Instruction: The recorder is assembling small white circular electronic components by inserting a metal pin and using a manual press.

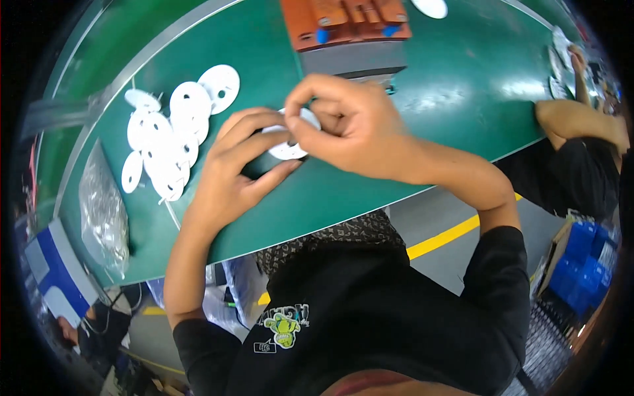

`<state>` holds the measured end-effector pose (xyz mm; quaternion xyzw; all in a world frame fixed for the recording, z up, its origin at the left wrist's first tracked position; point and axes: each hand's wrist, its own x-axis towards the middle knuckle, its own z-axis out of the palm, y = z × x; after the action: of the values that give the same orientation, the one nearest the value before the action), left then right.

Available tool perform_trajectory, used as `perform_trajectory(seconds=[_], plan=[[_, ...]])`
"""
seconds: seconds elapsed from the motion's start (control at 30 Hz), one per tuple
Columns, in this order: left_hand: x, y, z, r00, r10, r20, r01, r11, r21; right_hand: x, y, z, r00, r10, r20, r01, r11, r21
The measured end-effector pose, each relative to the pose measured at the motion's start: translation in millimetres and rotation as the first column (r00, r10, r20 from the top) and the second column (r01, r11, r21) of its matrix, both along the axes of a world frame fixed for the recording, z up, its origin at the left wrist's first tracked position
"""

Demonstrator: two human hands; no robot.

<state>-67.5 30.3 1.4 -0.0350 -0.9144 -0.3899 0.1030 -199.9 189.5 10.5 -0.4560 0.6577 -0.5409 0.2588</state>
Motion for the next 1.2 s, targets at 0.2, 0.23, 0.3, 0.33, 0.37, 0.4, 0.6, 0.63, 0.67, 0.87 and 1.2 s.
perform_trajectory(seconds=[0.2,0.23,0.3,0.33,0.37,0.4,0.6,0.63,0.67,0.87,1.2], plan=[[8.8,4.3,-3.7,1.0,0.016,-0.011,-0.016,1.0,0.016,6.0,-0.9,-11.7,0.997,0.001,-0.079,0.003,0.999,0.049],[9.6,4.0,-4.1,1.0,0.013,-0.012,-0.013,1.0,0.02,6.3,-0.2,-11.9,0.997,0.012,-0.08,-0.008,0.999,0.051],[12.3,3.7,-6.2,1.0,0.008,-0.022,-0.009,1.0,-0.02,10.2,-0.5,-12.5,0.998,0.013,-0.061,-0.01,0.999,0.047],[10.7,3.2,-6.4,1.0,0.005,-0.026,-0.006,1.0,-0.018,9.6,-1.8,-11.9,0.999,0.017,-0.046,-0.015,0.999,0.036],[9.7,3.1,-7.4,0.999,0.007,-0.032,-0.008,1.0,-0.015,8.8,-1.9,-13.0,0.999,0.015,-0.048,-0.013,0.999,0.039],[9.1,3.2,-9.3,0.999,0.01,-0.036,-0.011,1.0,-0.011,8.6,-1.6,-15.7,0.999,0.009,-0.042,-0.008,0.999,0.035],[4.1,-0.4,-5.1,0.999,0.008,-0.049,-0.007,1.0,0.001,5.9,-3.4,-13.5,0.996,0.017,-0.085,-0.016,1.0,0.015],[4.2,-0.5,-5.1,0.999,0.007,-0.048,-0.006,1.0,0.002,6.4,-3.1,-14.1,0.993,0.012,-0.121,-0.011,1.0,0.007],[4.3,-0.4,-4.9,0.999,0.011,-0.045,-0.011,1.0,-0.002,6.0,-3.2,-14.4,0.993,0.011,-0.12,-0.01,1.0,0.007],[6.7,-0.8,-7.5,0.999,0.01,-0.049,-0.011,1.0,-0.01,2.8,-3.4,-18.0,0.951,0.052,-0.305,-0.086,0.991,-0.098],[4.2,1.9,-3.9,1.0,0.02,0.017,-0.02,1.0,-0.012,-9.2,0.5,-30.2,0.773,0.179,-0.609,-0.291,0.952,-0.09]])
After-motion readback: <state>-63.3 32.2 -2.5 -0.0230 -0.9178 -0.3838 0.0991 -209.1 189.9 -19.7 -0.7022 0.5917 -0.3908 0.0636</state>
